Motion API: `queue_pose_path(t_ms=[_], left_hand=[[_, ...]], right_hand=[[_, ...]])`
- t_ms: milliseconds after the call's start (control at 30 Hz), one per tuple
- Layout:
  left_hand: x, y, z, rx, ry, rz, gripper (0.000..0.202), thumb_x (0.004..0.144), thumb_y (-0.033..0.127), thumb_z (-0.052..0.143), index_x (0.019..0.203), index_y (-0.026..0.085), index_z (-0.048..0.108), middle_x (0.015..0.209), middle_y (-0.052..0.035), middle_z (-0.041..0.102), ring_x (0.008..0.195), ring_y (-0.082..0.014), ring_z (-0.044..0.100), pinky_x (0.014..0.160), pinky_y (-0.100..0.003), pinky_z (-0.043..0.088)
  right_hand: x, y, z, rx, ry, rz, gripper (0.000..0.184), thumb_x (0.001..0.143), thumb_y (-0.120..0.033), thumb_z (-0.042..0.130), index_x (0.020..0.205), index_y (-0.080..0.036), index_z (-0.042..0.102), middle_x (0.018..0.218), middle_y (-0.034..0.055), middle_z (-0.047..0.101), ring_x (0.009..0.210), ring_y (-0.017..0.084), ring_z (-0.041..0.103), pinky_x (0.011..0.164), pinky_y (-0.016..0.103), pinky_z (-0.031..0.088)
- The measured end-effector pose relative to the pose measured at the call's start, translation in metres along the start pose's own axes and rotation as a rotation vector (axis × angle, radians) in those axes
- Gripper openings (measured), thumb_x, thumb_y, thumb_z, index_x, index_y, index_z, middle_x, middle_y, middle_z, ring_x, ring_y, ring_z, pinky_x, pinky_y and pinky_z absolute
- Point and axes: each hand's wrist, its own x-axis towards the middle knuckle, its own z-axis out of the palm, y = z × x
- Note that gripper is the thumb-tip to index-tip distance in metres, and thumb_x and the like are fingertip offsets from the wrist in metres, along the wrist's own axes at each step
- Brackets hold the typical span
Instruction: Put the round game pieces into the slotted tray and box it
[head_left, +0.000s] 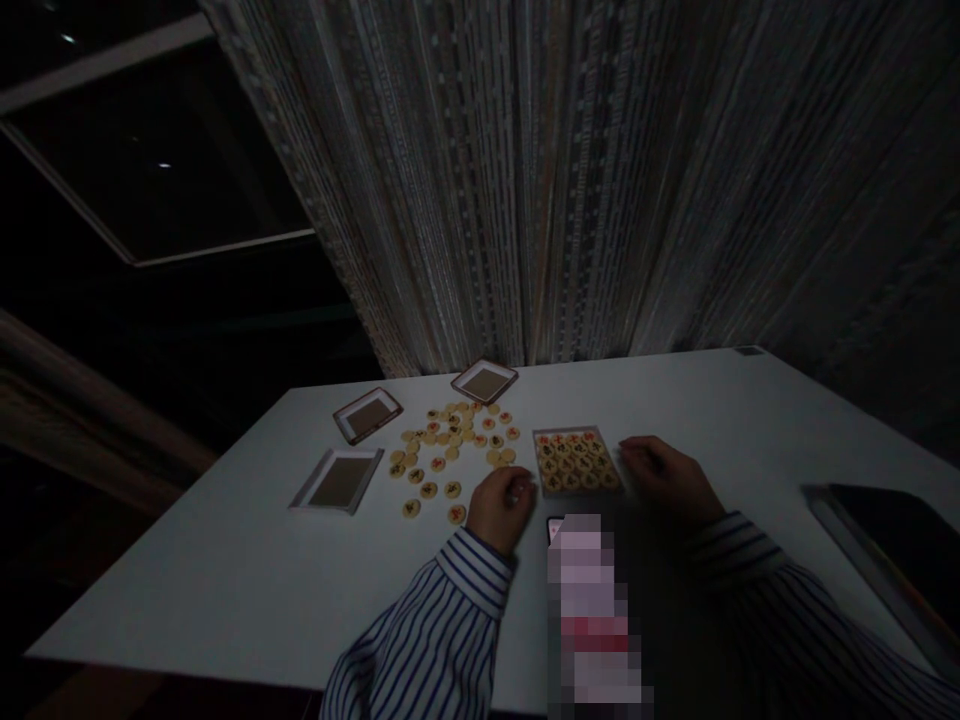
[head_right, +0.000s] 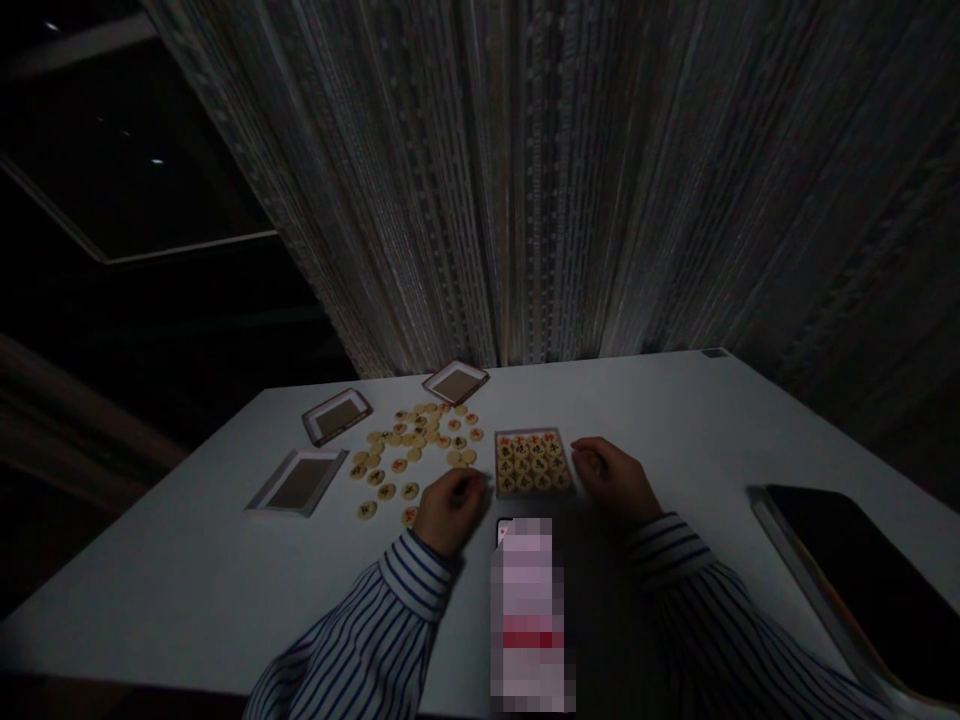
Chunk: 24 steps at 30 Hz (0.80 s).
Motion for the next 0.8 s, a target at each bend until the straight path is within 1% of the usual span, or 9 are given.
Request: queue_pose_path(t_ms=[100,233,333,500,600,700,800], left_hand=[[0.0,0.001,0.0,-0.003,0.011,0.014,0.015,0.073,0.014,0.055,0.086,0.015,0.063,0.076,-0.0037,0.067,0.067,-0.0124,0.059,0.066,-0.025,0.049],[0.0,0.001,0.0,-0.013,0.041,0.036,0.014,0.073,0.015,0.056,0.085,0.015,0.063,0.074,-0.0034,0.066,0.066,-0.0121,0.06,0.065,-0.024,0.049],[0.0,-0.001,-0.001,-0.011,0.079,0.025,0.014,0.074,0.017,0.055,0.086,0.015,0.063,0.074,-0.0031,0.066,0.066,-0.012,0.06,0.064,-0.024,0.049],[0.0,-0.001,-0.003,-0.022,0.12,0.021,0.016,0.075,0.019,0.055,0.089,0.015,0.063,0.075,-0.003,0.066,0.066,-0.0114,0.06,0.065,-0.024,0.05],[0.0,0.0,-0.003,-0.031,0.112,0.042,0.015,0.075,0.018,0.056,0.088,0.015,0.062,0.072,-0.0027,0.066,0.065,-0.0118,0.061,0.065,-0.024,0.05],[-0.001,0.002,-0.004,-0.017,0.075,0.091,0.013,0.074,0.018,0.057,0.084,0.015,0.063,0.071,-0.0028,0.066,0.065,-0.0124,0.061,0.064,-0.025,0.049],[-0.003,0.003,-0.004,0.015,0.04,0.128,0.011,0.074,0.017,0.056,0.082,0.016,0.063,0.071,-0.0032,0.066,0.066,-0.0131,0.06,0.065,-0.025,0.049]], right_hand=[[-0.001,-0.002,-0.002,-0.037,0.012,-0.037,0.028,0.075,-0.038,0.047,0.088,-0.018,0.06,0.07,0.0036,0.063,0.056,0.015,0.056,0.055,0.03,0.047],[-0.002,-0.008,-0.004,-0.056,0.048,-0.109,0.029,0.076,-0.037,0.045,0.087,-0.016,0.061,0.069,0.0049,0.062,0.057,0.015,0.055,0.054,0.028,0.045],[-0.003,-0.011,-0.003,-0.057,0.085,-0.152,0.029,0.076,-0.036,0.044,0.086,-0.015,0.061,0.069,0.0054,0.061,0.056,0.014,0.053,0.053,0.028,0.044],[-0.004,-0.01,-0.001,-0.081,0.094,-0.203,0.026,0.078,-0.035,0.044,0.086,-0.017,0.061,0.07,0.0049,0.061,0.056,0.015,0.053,0.053,0.029,0.044],[-0.004,-0.01,-0.003,-0.095,0.085,-0.225,0.025,0.079,-0.034,0.044,0.087,-0.017,0.061,0.073,0.0059,0.062,0.06,0.016,0.055,0.055,0.029,0.045],[-0.005,-0.013,-0.005,-0.1,0.064,-0.238,0.024,0.078,-0.034,0.044,0.086,-0.017,0.06,0.07,0.0059,0.062,0.057,0.015,0.054,0.053,0.029,0.045],[-0.004,-0.014,-0.006,-0.087,0.066,-0.253,0.024,0.078,-0.035,0.044,0.084,-0.018,0.06,0.07,0.0059,0.062,0.058,0.016,0.055,0.053,0.029,0.046]])
